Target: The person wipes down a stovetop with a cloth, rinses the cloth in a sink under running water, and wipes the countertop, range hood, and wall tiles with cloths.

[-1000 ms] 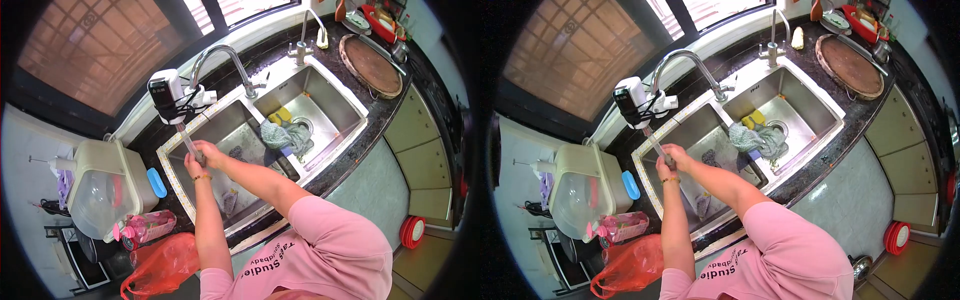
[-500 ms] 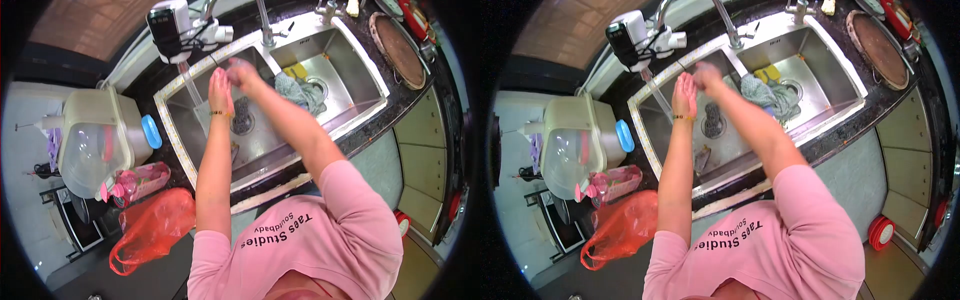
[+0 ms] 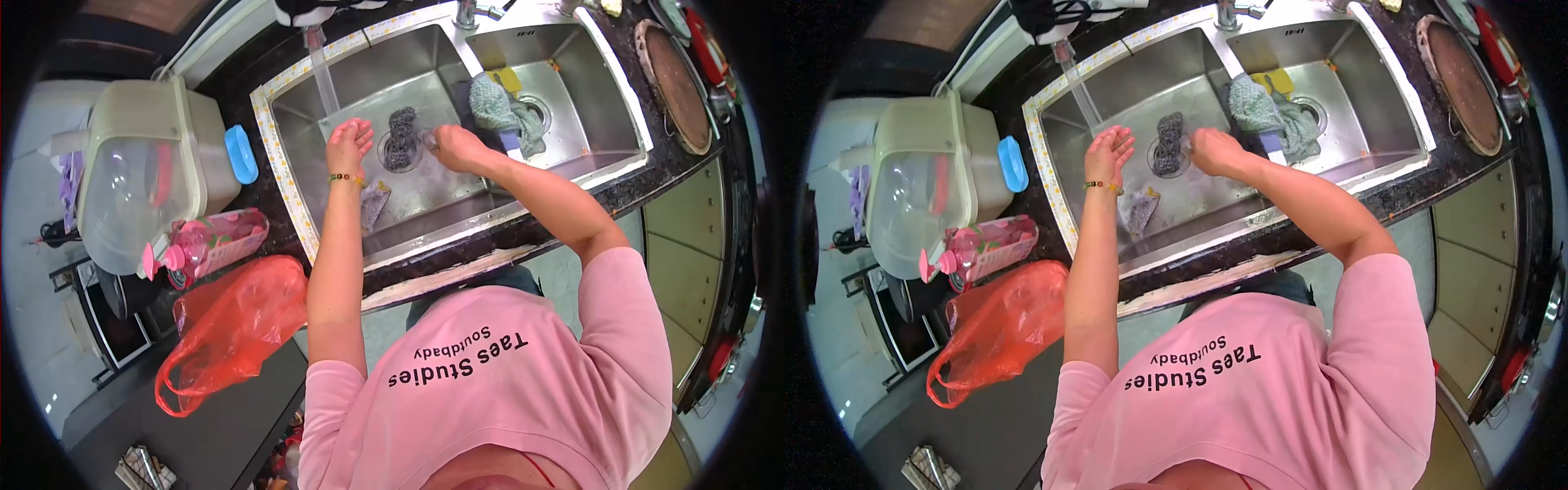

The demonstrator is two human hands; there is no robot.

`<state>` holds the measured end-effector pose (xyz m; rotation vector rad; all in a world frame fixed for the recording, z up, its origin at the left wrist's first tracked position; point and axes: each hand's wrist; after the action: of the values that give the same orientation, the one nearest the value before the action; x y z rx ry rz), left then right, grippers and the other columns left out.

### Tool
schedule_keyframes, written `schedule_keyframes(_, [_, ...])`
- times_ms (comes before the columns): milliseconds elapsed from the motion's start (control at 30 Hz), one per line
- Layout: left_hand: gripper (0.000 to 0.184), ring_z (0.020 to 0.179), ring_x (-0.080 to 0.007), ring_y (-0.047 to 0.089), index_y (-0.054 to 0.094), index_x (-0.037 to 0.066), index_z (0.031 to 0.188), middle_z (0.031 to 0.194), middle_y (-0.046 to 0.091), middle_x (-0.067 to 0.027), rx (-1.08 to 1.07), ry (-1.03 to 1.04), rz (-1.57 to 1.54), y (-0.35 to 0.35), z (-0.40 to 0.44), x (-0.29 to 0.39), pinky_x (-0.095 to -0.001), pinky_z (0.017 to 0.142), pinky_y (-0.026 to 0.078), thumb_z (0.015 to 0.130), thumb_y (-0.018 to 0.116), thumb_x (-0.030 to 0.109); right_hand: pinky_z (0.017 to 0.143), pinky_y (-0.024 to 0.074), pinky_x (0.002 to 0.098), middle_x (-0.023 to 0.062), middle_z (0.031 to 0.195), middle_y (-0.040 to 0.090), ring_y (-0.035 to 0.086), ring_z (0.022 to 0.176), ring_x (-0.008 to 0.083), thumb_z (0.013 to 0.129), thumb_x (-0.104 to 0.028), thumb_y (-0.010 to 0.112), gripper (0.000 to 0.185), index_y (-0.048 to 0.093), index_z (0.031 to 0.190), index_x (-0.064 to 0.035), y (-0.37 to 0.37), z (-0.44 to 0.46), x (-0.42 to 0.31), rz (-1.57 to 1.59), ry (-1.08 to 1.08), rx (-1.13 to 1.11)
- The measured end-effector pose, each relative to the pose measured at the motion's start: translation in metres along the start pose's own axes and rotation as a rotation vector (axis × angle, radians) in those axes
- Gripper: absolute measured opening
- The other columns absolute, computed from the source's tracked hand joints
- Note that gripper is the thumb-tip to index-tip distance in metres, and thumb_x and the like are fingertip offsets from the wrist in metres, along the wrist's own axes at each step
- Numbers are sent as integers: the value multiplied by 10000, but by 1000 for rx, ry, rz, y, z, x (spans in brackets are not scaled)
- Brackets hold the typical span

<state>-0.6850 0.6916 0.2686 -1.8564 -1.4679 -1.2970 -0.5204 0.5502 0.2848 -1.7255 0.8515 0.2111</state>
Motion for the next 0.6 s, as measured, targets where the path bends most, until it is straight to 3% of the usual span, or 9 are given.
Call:
schedule_keyframes(200, [200,853,-207,611,557,57,1029,951,650,-84,102,-46,60,-13,0,-7,-340,770,467,893,515,198,805,465,440,275,975,607,591,929,408,865,-477,477,530,642,942,21,5,49,-38,327,55,81])
schedule_keyframes(267, [235,912,-225,592,539,62,1075,1008,632,-91,97,-76,20,-16,2,-7,-367,794,455,895,513,209,758,474,434,234,916,636,623,852,366,827,-542,506,561,661,904,-8,7,72,-55,509,228,108])
schedule_keyframes(367, [316,1026,-280,532,486,65,1164,1135,563,-115,85,-114,-63,-17,-1,2,-441,861,428,900,504,237,701,478,427,164,834,637,619,742,307,793,-559,548,549,660,891,-31,10,97,-79,1078,233,-95])
schedule_keyframes(467, [385,1125,-350,447,419,62,1239,1248,463,-148,83,-164,-242,-18,0,9,-529,931,385,915,474,262,664,481,400,108,798,618,584,682,257,830,-493,536,466,639,931,-50,22,126,-91,1435,167,-133])
schedule_keyframes(567, [399,1162,-391,403,389,48,1261,1283,411,-173,22,-172,-420,-22,10,16,-583,974,340,932,433,270,799,487,382,91,932,638,601,859,221,888,-338,511,358,606,1058,-38,24,134,-103,1818,147,-151])
schedule_keyframes(600, [398,1167,-399,395,386,42,1262,1284,403,-180,-10,-171,-470,-24,14,16,-596,986,327,937,419,270,822,474,373,95,974,632,593,898,223,893,-300,495,339,597,1080,-36,21,133,-108,1818,132,-175])
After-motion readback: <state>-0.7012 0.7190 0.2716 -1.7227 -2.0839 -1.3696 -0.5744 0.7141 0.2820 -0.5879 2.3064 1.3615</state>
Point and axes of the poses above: each hand's wrist, its own z-axis towards the middle knuckle, its own y-axis out of the palm, x = y × z
